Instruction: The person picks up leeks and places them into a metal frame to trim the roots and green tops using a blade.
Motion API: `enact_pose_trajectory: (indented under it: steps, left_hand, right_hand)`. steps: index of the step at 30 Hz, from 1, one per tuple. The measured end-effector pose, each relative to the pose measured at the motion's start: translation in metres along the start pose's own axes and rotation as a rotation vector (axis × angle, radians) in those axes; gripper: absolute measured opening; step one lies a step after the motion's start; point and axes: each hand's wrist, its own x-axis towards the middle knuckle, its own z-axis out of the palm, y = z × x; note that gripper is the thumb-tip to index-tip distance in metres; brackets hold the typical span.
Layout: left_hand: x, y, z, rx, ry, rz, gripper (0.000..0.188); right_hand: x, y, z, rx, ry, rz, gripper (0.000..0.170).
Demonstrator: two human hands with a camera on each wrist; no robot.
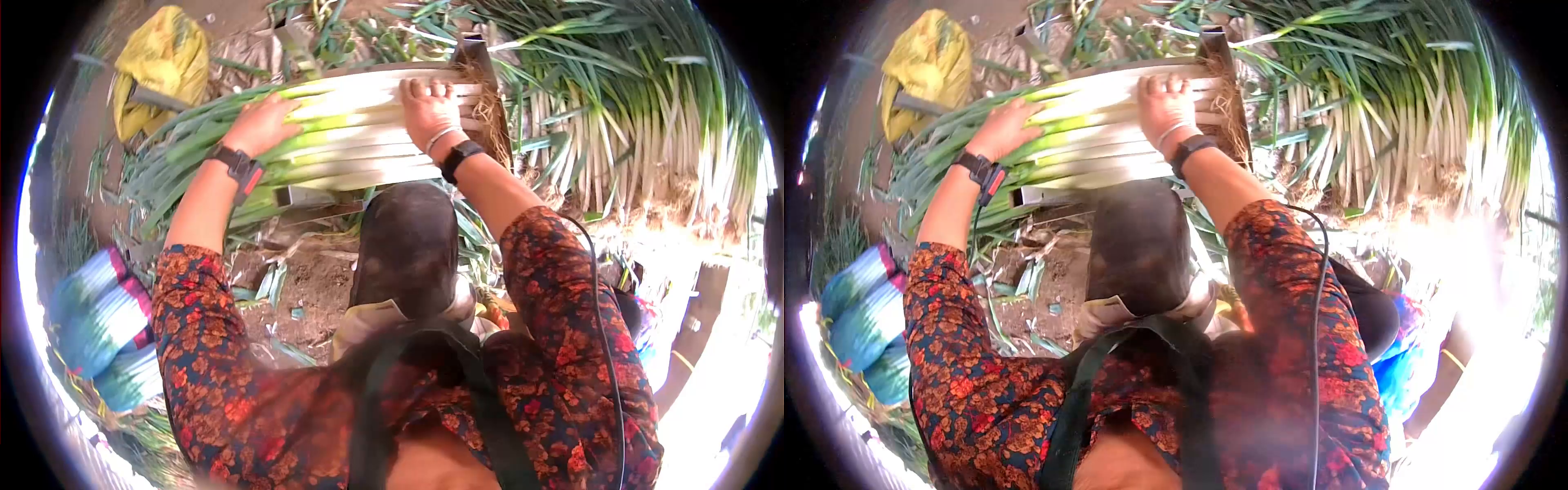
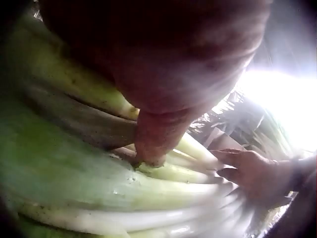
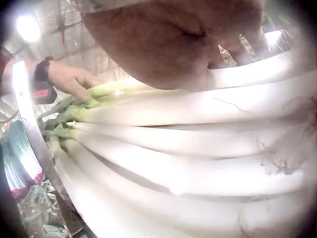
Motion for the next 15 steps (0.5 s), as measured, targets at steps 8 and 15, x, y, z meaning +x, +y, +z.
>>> enact_pose_trajectory:
  steps: [8, 15]
  left_hand:
    - [0.015, -0.008, -0.017, 0.014, 0.101, 0.102, 0.048]
    - [0.004, -0.018, 0.043, -0.042, 0.264, 0.173, 0.036]
  right_hand:
    - [0.011, -0.005, 0.001, 0.062, 0.036, 0.082, 0.048]
    - [0.001, 0.017, 0.003, 0.113, -0.154, 0.077, 0.043]
